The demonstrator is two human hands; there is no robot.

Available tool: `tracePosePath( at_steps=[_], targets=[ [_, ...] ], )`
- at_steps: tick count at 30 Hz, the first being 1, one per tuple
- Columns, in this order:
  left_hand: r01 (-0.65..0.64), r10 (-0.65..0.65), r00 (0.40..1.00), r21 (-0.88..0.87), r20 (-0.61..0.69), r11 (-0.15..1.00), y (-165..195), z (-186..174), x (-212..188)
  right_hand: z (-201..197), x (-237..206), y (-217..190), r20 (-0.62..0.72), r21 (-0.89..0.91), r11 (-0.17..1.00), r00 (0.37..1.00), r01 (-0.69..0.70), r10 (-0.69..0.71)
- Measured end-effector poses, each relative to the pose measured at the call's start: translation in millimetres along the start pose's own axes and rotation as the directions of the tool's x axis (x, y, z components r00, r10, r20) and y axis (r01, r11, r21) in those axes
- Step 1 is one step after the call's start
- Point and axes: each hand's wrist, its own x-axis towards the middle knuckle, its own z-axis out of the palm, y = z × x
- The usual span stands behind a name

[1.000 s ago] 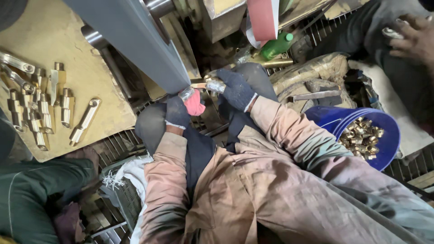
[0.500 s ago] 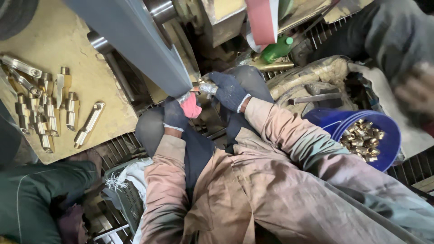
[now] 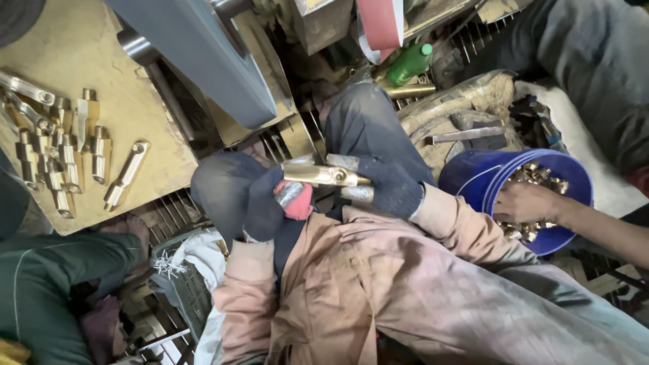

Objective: The person repeatedly picks up small brass-colored metal parts, presses them against a rotating belt sander to smooth the surfaces, and places the finished pieces onto a nearby wooden board. The process is repeated for multiple items.

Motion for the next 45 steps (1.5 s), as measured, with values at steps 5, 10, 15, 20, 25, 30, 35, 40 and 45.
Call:
tracePosePath(
  at_steps=[5,10,15,20,25,30,35,40,45],
  targets=[
    [-0.068,0.068,0.998,0.084,0.002,0.994,11,6,-17,-2,-13,-2,0.062,0.145,0.979,0.989,-0.143,0.135],
    [0.026,-0.026,0.992,0.004,-0.126,1.0,-26,-1,-25,2,-13,11,0.237,0.731,0.562,0.916,-0.387,0.323],
    [-0.207,0.24,0.957,0.196,-0.163,0.959,-49,-6,-18,1,-3,5,0.12,0.672,0.696,0.964,-0.254,0.235],
    [-0.167,0.18,0.98,0.144,-0.088,0.975,-16,-11,-7,-5,12,-6,0.033,-0.057,0.998,0.999,0.014,-0.012],
    [0.267,-0.281,0.96,-0.387,0.022,0.882,-27,-29,46,-14,53,17,-0.056,-0.207,0.977,0.997,0.041,-0.054],
    [-0.076,0.073,0.997,0.144,0.023,0.987,-100,-48,106,-11,98,52,-0.149,-0.246,0.962,0.985,-0.118,0.083],
    [-0.056,0.059,0.998,0.212,-0.005,0.976,-133,-59,117,-7,121,74,-0.146,-0.283,0.944,0.98,-0.171,0.134],
    [-0.057,0.069,0.997,0.241,-0.044,0.969,-131,-65,122,4,145,95,-0.134,-0.416,0.903,0.99,-0.105,0.053],
    [-0.066,0.08,0.996,0.266,-0.044,0.962,-118,-60,119,7,145,101,-0.141,-0.427,0.901,0.99,-0.068,0.008]
  ],
)
